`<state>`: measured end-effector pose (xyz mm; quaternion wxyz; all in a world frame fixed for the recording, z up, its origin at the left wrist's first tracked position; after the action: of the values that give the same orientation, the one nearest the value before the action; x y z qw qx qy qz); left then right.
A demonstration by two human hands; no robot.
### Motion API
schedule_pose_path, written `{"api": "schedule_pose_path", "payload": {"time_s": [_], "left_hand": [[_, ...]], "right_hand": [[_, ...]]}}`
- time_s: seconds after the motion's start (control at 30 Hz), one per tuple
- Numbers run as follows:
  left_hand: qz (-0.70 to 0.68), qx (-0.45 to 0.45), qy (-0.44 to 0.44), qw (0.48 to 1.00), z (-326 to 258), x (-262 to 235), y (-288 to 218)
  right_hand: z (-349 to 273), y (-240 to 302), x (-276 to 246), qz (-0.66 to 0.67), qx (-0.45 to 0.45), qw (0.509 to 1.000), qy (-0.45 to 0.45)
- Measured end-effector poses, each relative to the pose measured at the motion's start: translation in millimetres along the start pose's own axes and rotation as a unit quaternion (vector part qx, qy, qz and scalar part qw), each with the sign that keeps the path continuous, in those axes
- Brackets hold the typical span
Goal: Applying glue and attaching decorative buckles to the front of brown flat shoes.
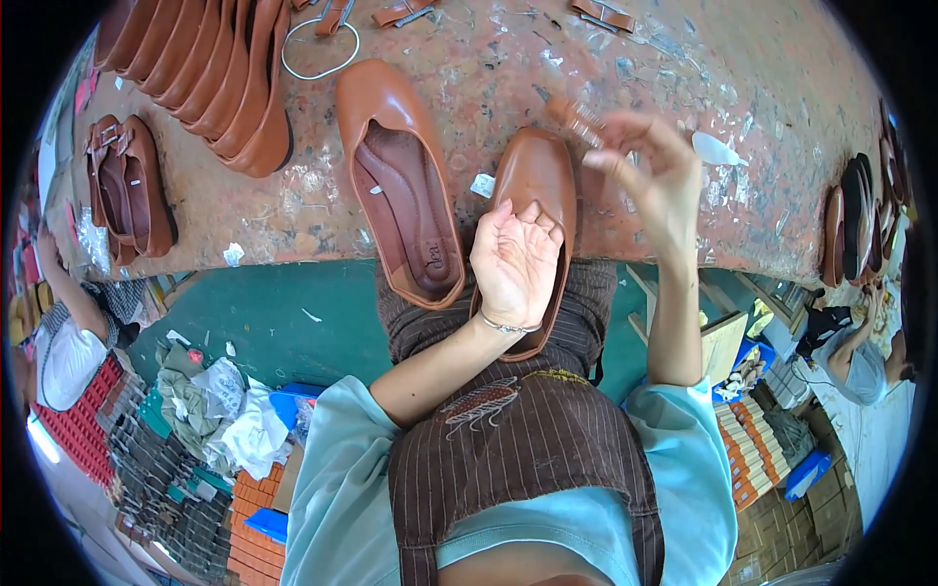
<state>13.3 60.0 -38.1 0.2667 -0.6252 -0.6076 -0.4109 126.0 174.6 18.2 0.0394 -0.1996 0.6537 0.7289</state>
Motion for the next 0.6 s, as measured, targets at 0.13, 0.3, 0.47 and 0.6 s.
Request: {"api": "schedule_pose_path", "payload": {"time_s": [0.13, 0.3, 0.47, 0.6], "left_hand": [[0.01, -0.012, 0.019, 1.0, 0, 6, 1], [0.039, 0.006, -0.035, 0.999, -1, 13, 1], [0.024, 0.012, -0.005, 1.0, 0, 13, 0], [0.029, 0.007, 0.0, 1.0, 1, 17, 0]], "right_hand": [[-17, 12, 15, -0.003, -0.049, 0.997, 0.063], [-26, 2, 20, -0.037, -0.122, 0.989, 0.074], [-26, -1, 24, -0.035, -0.128, 0.988, 0.078], [-24, 1, 25, -0.038, -0.118, 0.989, 0.084]]}}
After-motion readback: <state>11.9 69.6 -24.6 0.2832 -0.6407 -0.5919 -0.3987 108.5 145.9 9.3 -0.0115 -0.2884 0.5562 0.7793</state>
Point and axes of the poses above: each hand's wrist, its own z-axis towards the middle knuckle, its own x-axis out of the palm, y = z × x, the point moved 5 cm from there along z, towards the middle knuckle, and after that the axes turned 9 degrees about -x, right-handed, at the moved point
